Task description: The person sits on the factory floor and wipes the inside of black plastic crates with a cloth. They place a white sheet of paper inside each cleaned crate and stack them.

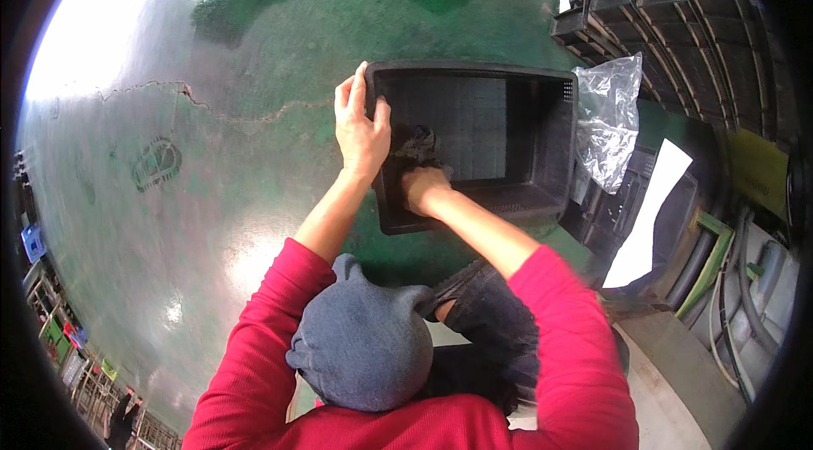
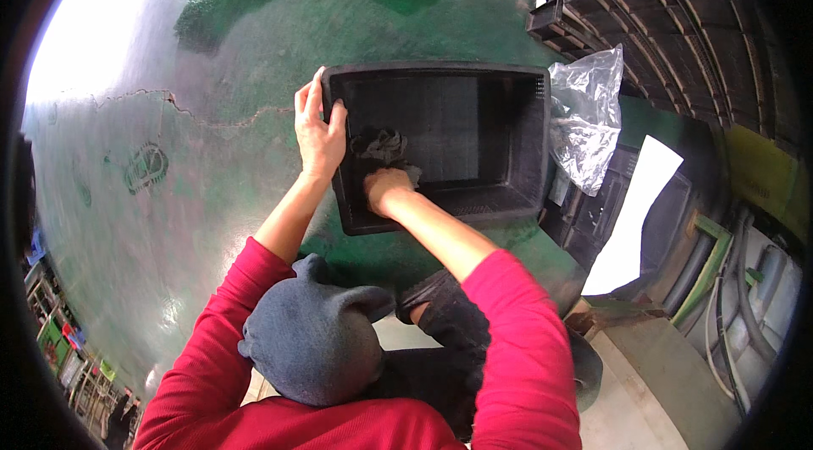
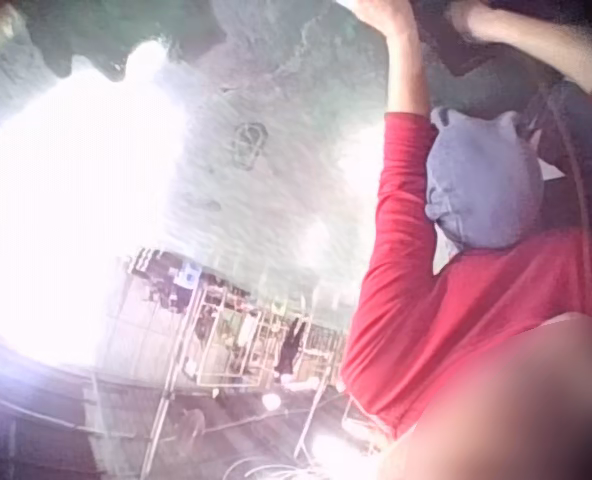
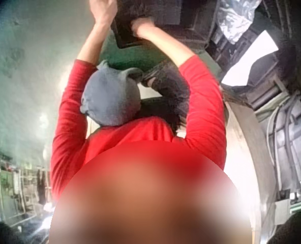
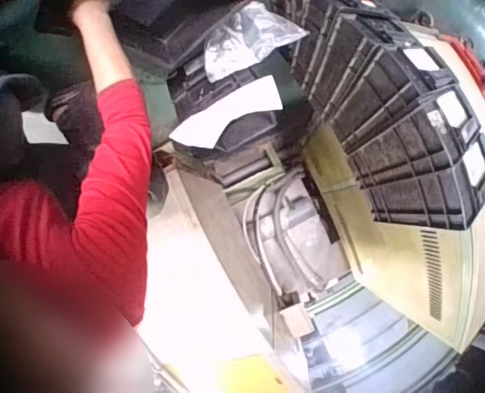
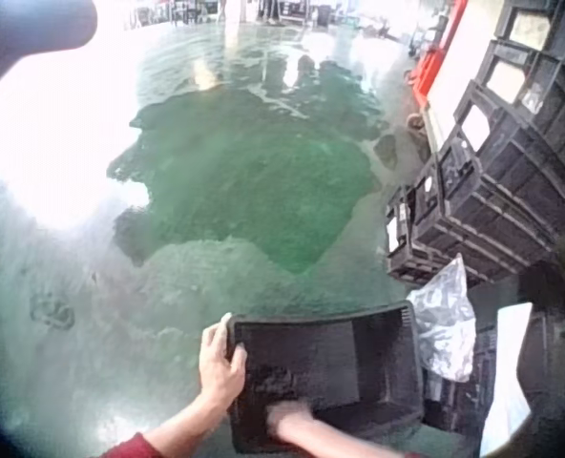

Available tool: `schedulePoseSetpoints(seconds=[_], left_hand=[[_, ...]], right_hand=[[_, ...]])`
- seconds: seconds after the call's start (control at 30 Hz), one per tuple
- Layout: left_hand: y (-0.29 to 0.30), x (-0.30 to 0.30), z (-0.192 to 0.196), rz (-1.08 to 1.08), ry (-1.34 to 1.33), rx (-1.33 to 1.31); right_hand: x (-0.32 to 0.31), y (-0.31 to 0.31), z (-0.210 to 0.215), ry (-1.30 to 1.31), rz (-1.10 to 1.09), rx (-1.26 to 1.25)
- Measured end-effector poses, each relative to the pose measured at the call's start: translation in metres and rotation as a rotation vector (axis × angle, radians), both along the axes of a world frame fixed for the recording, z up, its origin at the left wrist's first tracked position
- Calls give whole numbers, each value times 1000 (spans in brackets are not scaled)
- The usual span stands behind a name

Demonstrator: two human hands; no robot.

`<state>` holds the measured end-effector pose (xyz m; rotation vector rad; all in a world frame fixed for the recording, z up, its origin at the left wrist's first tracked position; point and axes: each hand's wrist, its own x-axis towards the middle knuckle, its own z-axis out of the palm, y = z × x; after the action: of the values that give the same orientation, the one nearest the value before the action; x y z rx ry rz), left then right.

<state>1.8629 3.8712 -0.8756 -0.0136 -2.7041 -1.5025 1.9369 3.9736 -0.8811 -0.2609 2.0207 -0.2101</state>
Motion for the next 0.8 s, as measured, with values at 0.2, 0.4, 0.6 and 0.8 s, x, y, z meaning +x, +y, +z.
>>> schedulePoseSetpoints(seconds=[0.2, 0.4, 0.6, 0.8], left_hand=[[-1, -1, 3, 3, -16, 102], [3, 1, -1, 50, -7, 89], [4, 2, -5, 27, 21, 51], [-29, 18, -37, 79, -372, 331]], right_hand=[[42, 160, 4, 170, 20, 323], [19, 102, 12, 87, 79, 217], [-8, -8, -7, 89, -143, 78], [13, 9, -8, 673, -277, 2]])
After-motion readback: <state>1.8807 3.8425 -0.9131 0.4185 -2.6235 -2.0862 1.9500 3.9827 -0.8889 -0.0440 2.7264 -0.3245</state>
